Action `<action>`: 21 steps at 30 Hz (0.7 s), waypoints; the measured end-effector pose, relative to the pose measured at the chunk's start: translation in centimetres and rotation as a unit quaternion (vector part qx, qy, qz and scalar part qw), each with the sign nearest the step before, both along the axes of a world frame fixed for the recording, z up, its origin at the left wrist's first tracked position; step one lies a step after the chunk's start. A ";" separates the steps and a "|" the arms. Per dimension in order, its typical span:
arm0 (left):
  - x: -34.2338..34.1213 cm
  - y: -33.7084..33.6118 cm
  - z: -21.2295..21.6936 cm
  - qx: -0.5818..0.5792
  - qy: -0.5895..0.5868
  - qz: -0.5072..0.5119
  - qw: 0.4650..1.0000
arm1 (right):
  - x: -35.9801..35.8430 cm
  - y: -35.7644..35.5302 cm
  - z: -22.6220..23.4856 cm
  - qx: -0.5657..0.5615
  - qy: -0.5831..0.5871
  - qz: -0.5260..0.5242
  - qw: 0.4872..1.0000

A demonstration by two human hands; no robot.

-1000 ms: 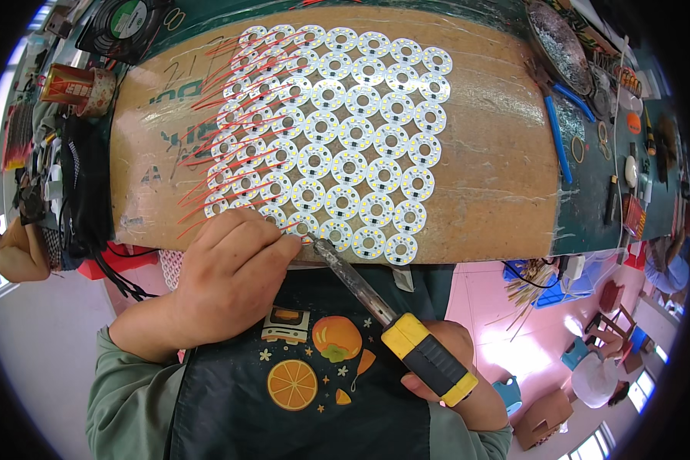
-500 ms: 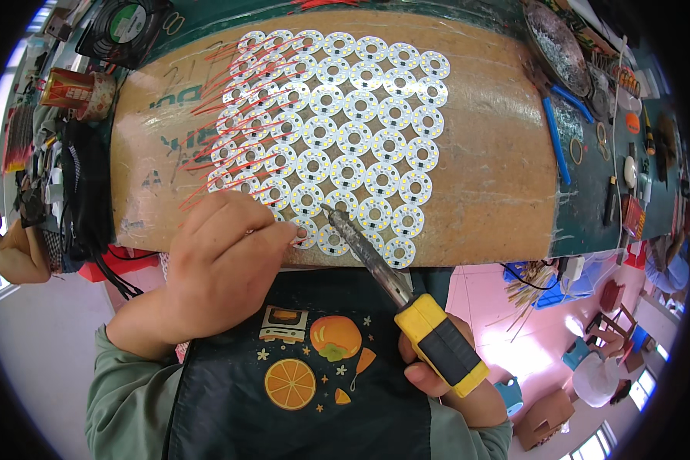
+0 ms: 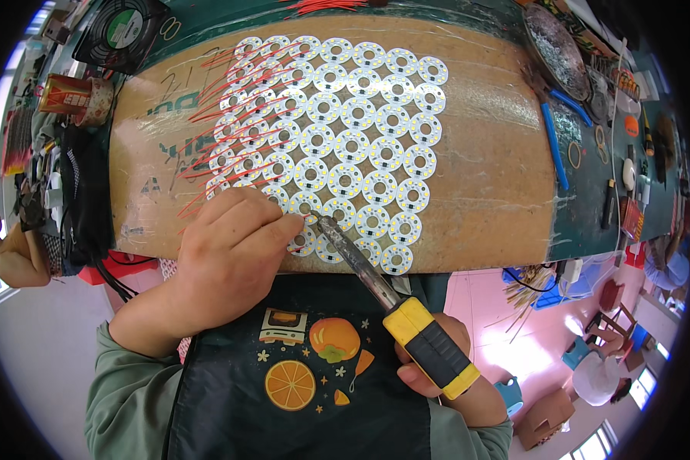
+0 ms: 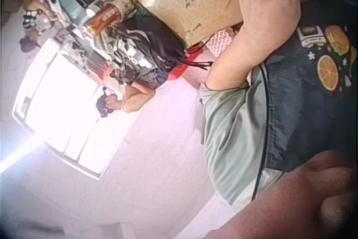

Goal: The person solders red wires onto circular LED circuit boards using a soldering gun.

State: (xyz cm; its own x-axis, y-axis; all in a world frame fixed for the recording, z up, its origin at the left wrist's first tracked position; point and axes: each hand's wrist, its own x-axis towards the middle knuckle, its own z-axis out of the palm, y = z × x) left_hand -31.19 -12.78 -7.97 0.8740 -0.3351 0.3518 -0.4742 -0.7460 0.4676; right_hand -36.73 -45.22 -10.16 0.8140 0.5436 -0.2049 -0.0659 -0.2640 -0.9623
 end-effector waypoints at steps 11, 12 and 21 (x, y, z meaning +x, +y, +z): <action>-0.1 0.1 -0.2 0.009 0.010 -0.008 1.000 | -0.1 -0.1 -0.1 0.011 0.002 0.018 1.000; -0.1 0.0 -0.3 0.008 0.007 -0.006 1.000 | -0.1 0.0 0.2 0.055 0.036 -0.013 0.998; 0.6 0.2 1.7 0.010 0.033 -0.015 0.999 | 1.7 0.7 1.6 0.190 0.122 -0.150 0.963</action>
State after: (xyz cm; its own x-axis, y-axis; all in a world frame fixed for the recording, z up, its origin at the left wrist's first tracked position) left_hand -30.63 -12.59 -6.27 0.8846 -0.3676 0.2870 -0.4650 -0.7413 0.4840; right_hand -35.05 -44.49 -8.53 0.8986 0.3655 -0.2426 -0.3205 0.1694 -0.9320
